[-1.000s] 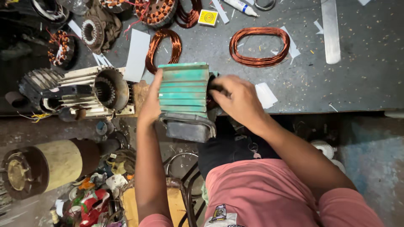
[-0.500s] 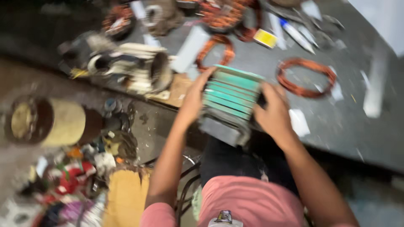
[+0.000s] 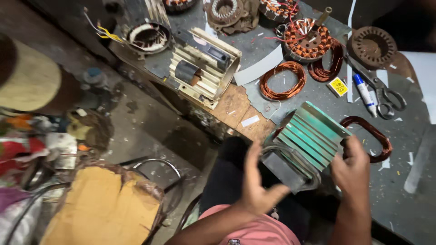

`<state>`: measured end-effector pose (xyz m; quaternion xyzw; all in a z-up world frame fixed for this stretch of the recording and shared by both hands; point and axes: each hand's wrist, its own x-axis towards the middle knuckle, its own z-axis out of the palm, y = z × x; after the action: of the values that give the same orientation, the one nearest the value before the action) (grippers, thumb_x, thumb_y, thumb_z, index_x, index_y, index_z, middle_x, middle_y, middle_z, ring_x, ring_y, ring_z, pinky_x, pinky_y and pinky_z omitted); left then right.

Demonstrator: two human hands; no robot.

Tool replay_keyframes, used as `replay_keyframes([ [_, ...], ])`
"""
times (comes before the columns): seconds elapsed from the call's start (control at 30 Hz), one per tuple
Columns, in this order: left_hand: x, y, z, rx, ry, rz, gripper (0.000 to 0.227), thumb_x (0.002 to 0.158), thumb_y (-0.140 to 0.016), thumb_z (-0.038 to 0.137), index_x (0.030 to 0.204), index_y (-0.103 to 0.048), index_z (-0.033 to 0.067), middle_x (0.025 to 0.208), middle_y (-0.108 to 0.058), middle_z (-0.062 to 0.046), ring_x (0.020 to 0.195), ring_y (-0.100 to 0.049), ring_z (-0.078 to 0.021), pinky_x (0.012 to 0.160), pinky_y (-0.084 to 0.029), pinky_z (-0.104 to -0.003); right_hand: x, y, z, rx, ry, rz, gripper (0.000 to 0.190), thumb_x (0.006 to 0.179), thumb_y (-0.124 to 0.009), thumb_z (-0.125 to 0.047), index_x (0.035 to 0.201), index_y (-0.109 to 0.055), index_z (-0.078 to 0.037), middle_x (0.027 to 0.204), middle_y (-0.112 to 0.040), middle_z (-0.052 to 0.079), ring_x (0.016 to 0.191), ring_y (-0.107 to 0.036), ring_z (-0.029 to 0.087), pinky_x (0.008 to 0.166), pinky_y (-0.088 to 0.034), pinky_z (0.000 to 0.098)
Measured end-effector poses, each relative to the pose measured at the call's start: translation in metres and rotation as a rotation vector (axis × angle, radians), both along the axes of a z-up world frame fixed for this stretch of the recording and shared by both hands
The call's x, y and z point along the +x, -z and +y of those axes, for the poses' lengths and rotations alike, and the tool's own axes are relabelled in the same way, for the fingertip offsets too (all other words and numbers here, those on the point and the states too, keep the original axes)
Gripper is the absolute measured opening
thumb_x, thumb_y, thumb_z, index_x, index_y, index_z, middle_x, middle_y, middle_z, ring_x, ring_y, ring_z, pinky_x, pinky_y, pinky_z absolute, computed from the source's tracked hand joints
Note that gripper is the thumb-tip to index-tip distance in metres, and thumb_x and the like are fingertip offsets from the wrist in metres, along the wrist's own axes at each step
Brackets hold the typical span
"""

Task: The person cuts a white sheet with scissors and then inserts the cut pieces into the slots of a green laminated core. They handle copper wire coils and adjust the core assembly on a cluttered workbench.

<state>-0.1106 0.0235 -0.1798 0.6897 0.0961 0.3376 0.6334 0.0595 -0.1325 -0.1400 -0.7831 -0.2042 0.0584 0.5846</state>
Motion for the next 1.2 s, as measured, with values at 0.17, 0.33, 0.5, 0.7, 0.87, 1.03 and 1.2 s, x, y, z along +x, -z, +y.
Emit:
replay_keyframes([
  [0.17,0.018,-0.006,-0.021,0.216,-0.12,-0.049,0.115,0.086,-0.084,0.051,0.161,-0.019,-0.0075,0.168,-0.022,-0.032,0.158,-0.024,-0.0484,0.133,-0.02,-0.056,0.002,0.016,0.002,0.273,0.104,0.296,0.027,0.094,-0.054,0.006,0.119,-0.063,0.003,0.113,-0.068,0.008,0.1,-0.066,0.014,0.088,-0.053,0.0264],
  [0.33,0.036,-0.026,-0.014,0.34,-0.159,-0.096,0.11,0.08,-0.081,0.053,0.156,-0.028,-0.0059,0.162,-0.035,-0.027,0.151,-0.033,-0.0456,0.13,-0.022,-0.057,-0.001,0.044,-0.037,0.534,0.119,0.302,0.023,0.091,-0.054,0.005,0.111,-0.066,0.004,0.104,-0.069,0.008,0.088,-0.065,0.012,0.08,-0.05,0.024],
  [0.5,0.082,-0.013,0.066,-0.084,0.306,0.007,0.076,0.099,-0.061,0.025,0.162,-0.031,-0.0037,0.168,-0.037,-0.021,0.162,-0.03,-0.0329,0.135,-0.019,-0.043,-0.031,0.049,-0.05,0.12,0.25,0.076,0.01,0.095,-0.06,0.005,0.102,-0.065,0.008,0.094,-0.067,0.007,0.091,-0.063,0.012,0.083,-0.05,0.0242],
  [0.7,0.085,-0.02,0.081,0.013,0.126,0.025,0.056,0.101,-0.066,0.008,0.152,-0.045,0.0011,0.158,-0.047,-0.014,0.149,-0.041,-0.0291,0.126,-0.029,-0.039,-0.06,0.03,-0.033,0.135,0.296,0.118,0.031,0.1,-0.063,-0.004,0.129,-0.066,0.003,0.109,-0.068,0.001,0.096,-0.06,0.007,0.086,-0.049,0.0231],
  [0.87,0.021,-0.041,0.034,0.549,-0.139,-0.04,0.023,0.088,-0.081,-0.002,0.104,-0.069,0.0091,0.082,-0.071,-0.011,0.069,-0.066,-0.0265,0.067,-0.053,-0.036,-0.066,-0.001,-0.019,0.132,0.275,-0.229,0.022,0.1,-0.075,-0.007,0.117,-0.062,-0.003,0.138,-0.062,0.012,0.125,-0.06,0.02,0.108,-0.049,0.0312],
  [1.03,0.015,-0.023,-0.018,0.224,0.067,0.427,0.041,0.096,-0.07,0.011,0.133,-0.06,0.001,0.067,-0.07,-0.008,0.056,-0.07,-0.0177,0.054,-0.054,-0.03,-0.065,0.0,-0.003,-0.337,-0.01,-0.518,0.037,0.081,-0.087,-0.011,0.115,-0.075,-0.004,0.121,-0.066,0.019,0.113,-0.056,0.041,0.099,-0.045,0.0484],
  [1.2,0.019,-0.011,-0.036,0.1,0.133,0.444,0.059,0.097,-0.062,0.015,0.152,-0.044,0.002,0.067,-0.071,-0.007,0.058,-0.071,-0.0122,0.058,-0.056,-0.029,-0.056,0.013,0.005,-0.321,0.019,-0.593,0.035,0.082,-0.087,-0.009,0.115,-0.079,-0.009,0.116,-0.065,0.019,0.106,-0.057,0.041,0.091,-0.046,0.0489],
])
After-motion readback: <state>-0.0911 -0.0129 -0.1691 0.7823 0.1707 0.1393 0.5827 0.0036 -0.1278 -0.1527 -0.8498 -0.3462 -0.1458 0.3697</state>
